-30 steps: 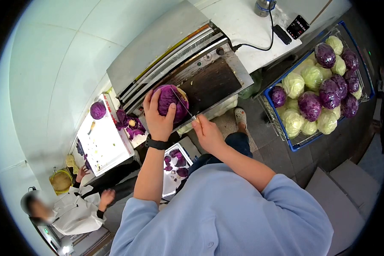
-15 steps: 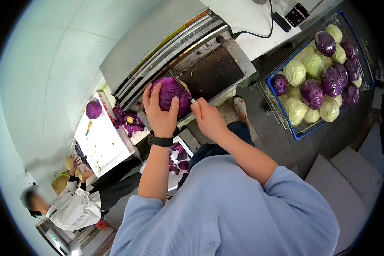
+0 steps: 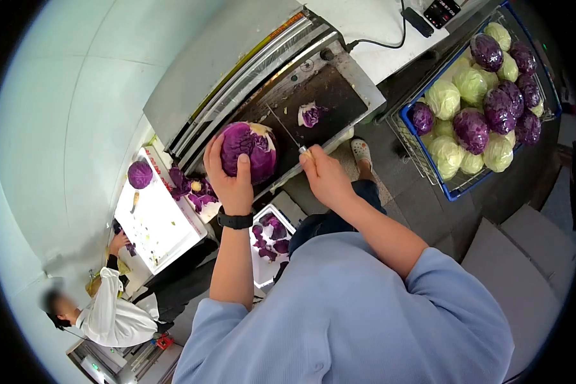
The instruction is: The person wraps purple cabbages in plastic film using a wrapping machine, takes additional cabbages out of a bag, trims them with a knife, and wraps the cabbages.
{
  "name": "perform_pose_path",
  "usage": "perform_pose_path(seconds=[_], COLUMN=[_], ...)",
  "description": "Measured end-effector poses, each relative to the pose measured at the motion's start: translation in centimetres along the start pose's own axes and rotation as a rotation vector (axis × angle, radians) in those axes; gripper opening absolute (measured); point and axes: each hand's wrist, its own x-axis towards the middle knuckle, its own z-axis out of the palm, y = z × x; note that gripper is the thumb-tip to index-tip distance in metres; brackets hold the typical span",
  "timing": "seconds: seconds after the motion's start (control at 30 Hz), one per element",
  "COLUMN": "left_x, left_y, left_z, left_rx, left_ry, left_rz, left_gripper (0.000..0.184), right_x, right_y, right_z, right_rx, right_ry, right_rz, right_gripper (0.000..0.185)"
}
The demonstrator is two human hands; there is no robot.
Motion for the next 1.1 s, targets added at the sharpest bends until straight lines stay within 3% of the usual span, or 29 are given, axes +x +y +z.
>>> perform_pose_path(seconds=[0.23,0.53,0.93,1.1], left_x=[0.1,-0.7,-2.0,-2.5], left_y=[-0.2,1.2,1.4,2.1], left_z=[-0.1,0.1,1.1,1.6], left_rx=[-0.067,0.077,0.067,0.122], left_ry=[-0.004,0.018,0.079,0.074], left_rz=[-0.052,0.024,0.016,0.099], left_gripper=[0.054,0.058,0.058,0.060], right_x=[-1.2,-0.4,0.5,-0.9], right_y=[-2.5,-3.1,-3.6,-2.7], right_z=[0.2,-0.8,-0.2,-1.0], right_rx=[-0.025,-0.113,-0.176,-0.227], right_ry=[-0.150,-0.244,-0.151,-0.183], right_rz=[-0.129,-0.079,-0.087,0.005], right_gripper=[0.030,0.030,0.028,0.032])
